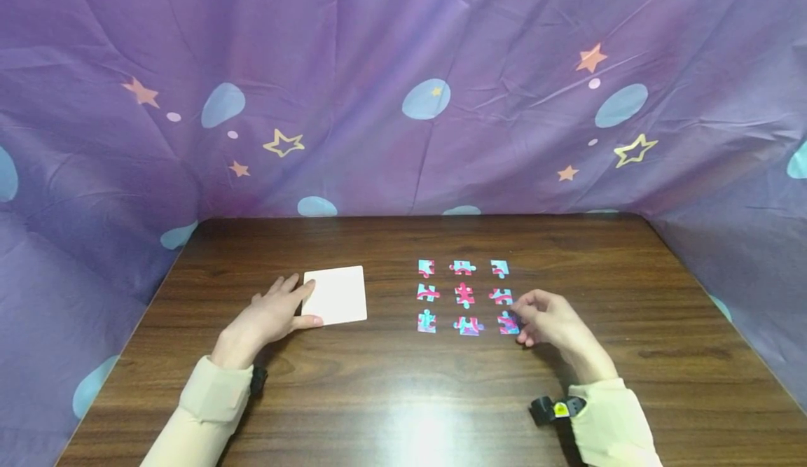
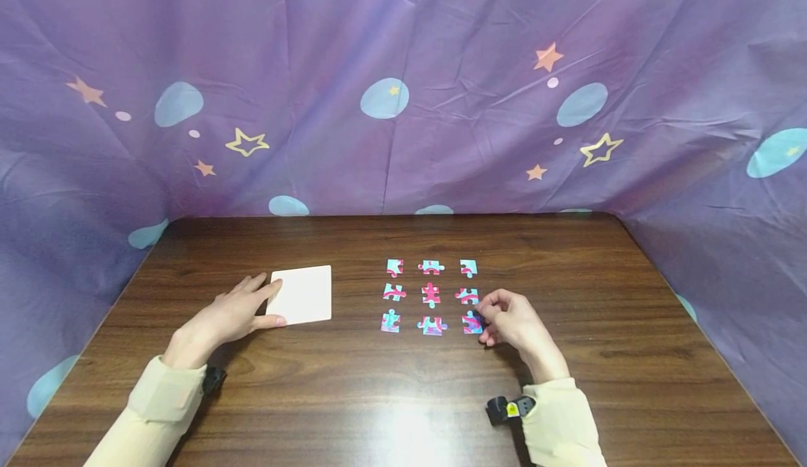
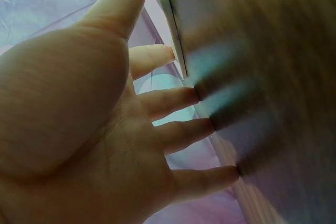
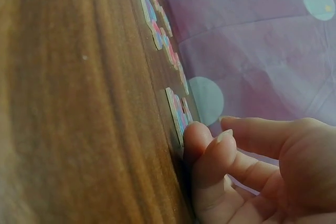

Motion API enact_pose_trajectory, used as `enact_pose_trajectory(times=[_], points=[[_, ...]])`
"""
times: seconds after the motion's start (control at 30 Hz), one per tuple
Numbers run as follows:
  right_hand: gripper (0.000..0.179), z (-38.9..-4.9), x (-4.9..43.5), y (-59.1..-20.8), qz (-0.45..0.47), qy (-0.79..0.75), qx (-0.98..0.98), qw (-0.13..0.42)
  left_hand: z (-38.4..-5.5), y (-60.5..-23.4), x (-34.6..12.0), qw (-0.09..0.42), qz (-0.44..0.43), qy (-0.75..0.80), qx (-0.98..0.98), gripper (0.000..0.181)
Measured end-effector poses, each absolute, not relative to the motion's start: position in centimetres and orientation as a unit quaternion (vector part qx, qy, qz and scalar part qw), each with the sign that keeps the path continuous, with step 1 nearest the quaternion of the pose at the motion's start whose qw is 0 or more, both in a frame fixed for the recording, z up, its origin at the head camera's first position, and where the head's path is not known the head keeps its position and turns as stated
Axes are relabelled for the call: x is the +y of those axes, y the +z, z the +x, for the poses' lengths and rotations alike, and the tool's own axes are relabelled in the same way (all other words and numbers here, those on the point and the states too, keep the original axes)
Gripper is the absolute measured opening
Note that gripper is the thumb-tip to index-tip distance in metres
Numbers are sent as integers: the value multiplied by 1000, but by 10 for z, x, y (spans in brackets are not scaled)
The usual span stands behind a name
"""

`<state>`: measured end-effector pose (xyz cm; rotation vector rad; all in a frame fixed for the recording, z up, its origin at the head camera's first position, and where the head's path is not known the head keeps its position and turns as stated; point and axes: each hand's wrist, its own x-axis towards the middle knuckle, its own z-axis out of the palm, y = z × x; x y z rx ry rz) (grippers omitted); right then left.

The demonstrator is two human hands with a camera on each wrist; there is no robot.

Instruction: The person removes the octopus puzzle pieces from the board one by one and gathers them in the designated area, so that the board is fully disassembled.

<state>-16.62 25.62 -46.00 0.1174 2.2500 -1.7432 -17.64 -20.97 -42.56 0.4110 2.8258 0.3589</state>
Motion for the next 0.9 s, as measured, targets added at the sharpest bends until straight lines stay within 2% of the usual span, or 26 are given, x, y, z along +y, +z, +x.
enact_pose_trajectory(times=[0.63, 0.77, 0.9], points=[[29, -170, 259, -453, 35, -610, 777, 151, -174, -421, -210, 164, 133, 134, 968, 80], [29, -170, 261, -440, 15, -596, 793, 122, -175, -416, -210, 161, 136, 140, 967, 79], [27, -165, 264, -424, -11, -557, 828, 61, -172, -408, -213, 143, 141, 145, 969, 76]])
